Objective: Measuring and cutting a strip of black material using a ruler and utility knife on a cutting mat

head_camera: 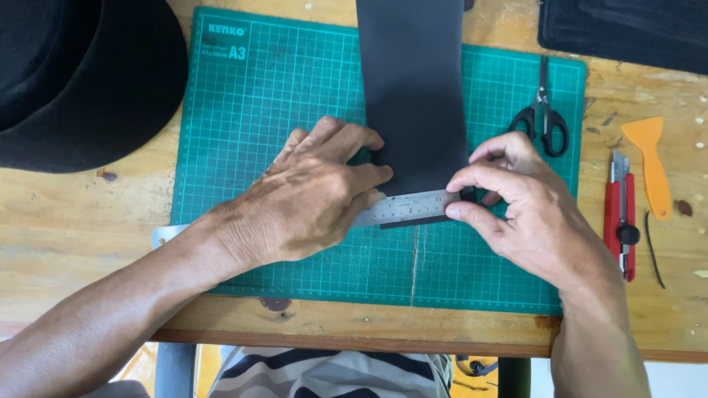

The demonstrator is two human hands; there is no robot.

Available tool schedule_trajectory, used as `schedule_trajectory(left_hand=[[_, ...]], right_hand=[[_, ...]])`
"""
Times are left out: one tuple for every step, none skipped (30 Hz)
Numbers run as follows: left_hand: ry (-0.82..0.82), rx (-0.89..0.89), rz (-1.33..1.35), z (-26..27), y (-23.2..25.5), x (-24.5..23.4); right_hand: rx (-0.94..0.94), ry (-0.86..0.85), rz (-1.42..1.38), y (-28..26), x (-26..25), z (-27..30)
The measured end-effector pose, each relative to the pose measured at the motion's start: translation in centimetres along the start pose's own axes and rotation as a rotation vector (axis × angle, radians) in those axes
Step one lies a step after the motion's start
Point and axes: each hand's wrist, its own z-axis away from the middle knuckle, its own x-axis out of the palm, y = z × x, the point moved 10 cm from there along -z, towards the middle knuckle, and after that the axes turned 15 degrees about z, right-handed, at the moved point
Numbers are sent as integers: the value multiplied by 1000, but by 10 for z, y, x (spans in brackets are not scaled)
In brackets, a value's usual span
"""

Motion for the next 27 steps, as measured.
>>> schedule_trajectory(left_hand=[[4, 10, -7, 0, 0, 0], [15, 41, 18, 0, 2, 0], [25, 72, 42, 0, 4, 0], [30, 82, 36, -1, 3, 2], [42, 90, -7, -2, 2, 2], [53, 96, -47, -2, 1, 4], [56, 102, -51, -2, 1, 5], [59, 96, -55, -2, -1, 5], [63, 90, -58, -3, -3, 6], [63, 96, -63, -4, -6, 7], [77, 114, -131, -4, -7, 7], [93, 132, -200, -5, -8, 7], [96, 138, -205, -5, -9, 9], [133, 129, -236, -6, -11, 7], [170, 120, -266, -7, -12, 5], [173, 127, -274, -7, -12, 7], [199, 130, -313, -7, -12, 7], [227, 134, -355, -7, -12, 6], [232, 144, -364, -9, -12, 6], [238, 122, -399, -10, -14, 7], [244, 101, -433, -11, -17, 8], [250, 107, -442, -11, -16, 7], [241, 91, -421, -12, -17, 7], [230, 75, -398, -13, -19, 8], [232, 81, -405, -14, -20, 8], [246, 69, -405, -15, -22, 7], [261, 56, -405, -15, -25, 6]], right_hand=[[1, 11, 7, -1, -1, -1], [30, 3, 2, 1, 0, -1], [59, -4, -4, 3, 1, -1], [59, 6, 3, 1, -1, -2], [114, -12, -28, 5, 0, -3], [169, -34, -61, 8, 2, -2], [170, -26, -57, 8, 2, -2], [167, -9, -62, 8, 2, -3], [163, 9, -67, 8, 1, -3], [164, 15, -65, 8, 2, -4], [167, 29, -73, 9, 1, -4], [169, 43, -80, 10, 1, -5], [168, 50, -77, 10, 1, -5], [178, 48, -78, 11, 2, -6], [189, 46, -79, 13, 3, -7], [189, 57, -76, 13, 1, -6], [167, 56, -77, 11, 1, -6], [145, 57, -77, 9, 0, -7], [145, 71, -73, 8, -4, -7], [148, 16, -76, 7, -1, -7], [152, -38, -79, 6, 2, -7], [149, -27, -77, 7, 3, -8], [143, 2, -67, 7, 2, -9], [140, 29, -59, 7, 2, -9], [140, 38, -58, 8, 2, -10], [138, 58, -52, 8, 2, -10], [137, 78, -45, 8, 2, -11]])
